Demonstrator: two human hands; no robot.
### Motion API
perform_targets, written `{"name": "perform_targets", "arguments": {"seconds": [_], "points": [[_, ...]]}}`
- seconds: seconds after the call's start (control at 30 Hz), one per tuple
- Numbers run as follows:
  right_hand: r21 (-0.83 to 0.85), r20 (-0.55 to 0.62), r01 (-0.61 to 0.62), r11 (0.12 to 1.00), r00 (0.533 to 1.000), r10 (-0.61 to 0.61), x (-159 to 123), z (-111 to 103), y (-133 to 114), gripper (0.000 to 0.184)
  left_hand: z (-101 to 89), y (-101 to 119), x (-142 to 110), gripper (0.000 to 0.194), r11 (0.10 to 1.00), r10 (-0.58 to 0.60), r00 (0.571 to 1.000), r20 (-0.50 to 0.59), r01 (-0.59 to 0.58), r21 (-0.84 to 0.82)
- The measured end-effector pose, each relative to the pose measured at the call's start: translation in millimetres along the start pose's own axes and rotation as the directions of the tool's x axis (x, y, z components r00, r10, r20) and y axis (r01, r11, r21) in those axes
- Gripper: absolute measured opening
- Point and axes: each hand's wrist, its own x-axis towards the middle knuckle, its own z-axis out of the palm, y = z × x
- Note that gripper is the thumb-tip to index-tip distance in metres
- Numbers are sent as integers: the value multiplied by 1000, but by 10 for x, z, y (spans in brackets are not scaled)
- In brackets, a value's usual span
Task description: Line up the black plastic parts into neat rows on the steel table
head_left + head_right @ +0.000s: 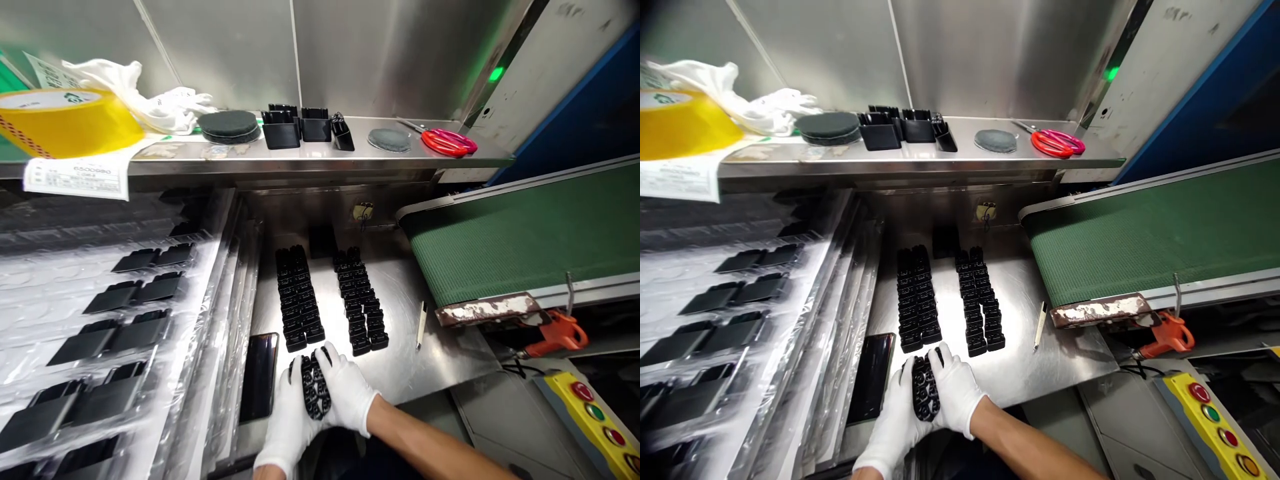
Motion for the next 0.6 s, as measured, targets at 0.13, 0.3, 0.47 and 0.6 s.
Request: {"name": "perform_targets", "arguments": {"seconds": [0.13, 0.3, 0.47, 0.6], "points": [[135, -16, 31, 990, 999, -29, -265, 108, 221, 120, 202, 95, -158, 96, 1000, 6, 1000, 26, -5, -27], [272, -92, 3, 962, 996, 23, -646, 63, 599, 114, 550, 408, -163, 95, 996, 48, 995, 92, -41, -75], [346, -226, 3, 938, 971, 81, -882, -179, 959, 107, 835, 789, 28, 99, 985, 130, 981, 141, -112, -130], [341, -255, 1, 940, 963, 91, -911, -243, 1192, 115, 930, 934, 142, 99, 977, 174, 977, 124, -155, -147]]}}
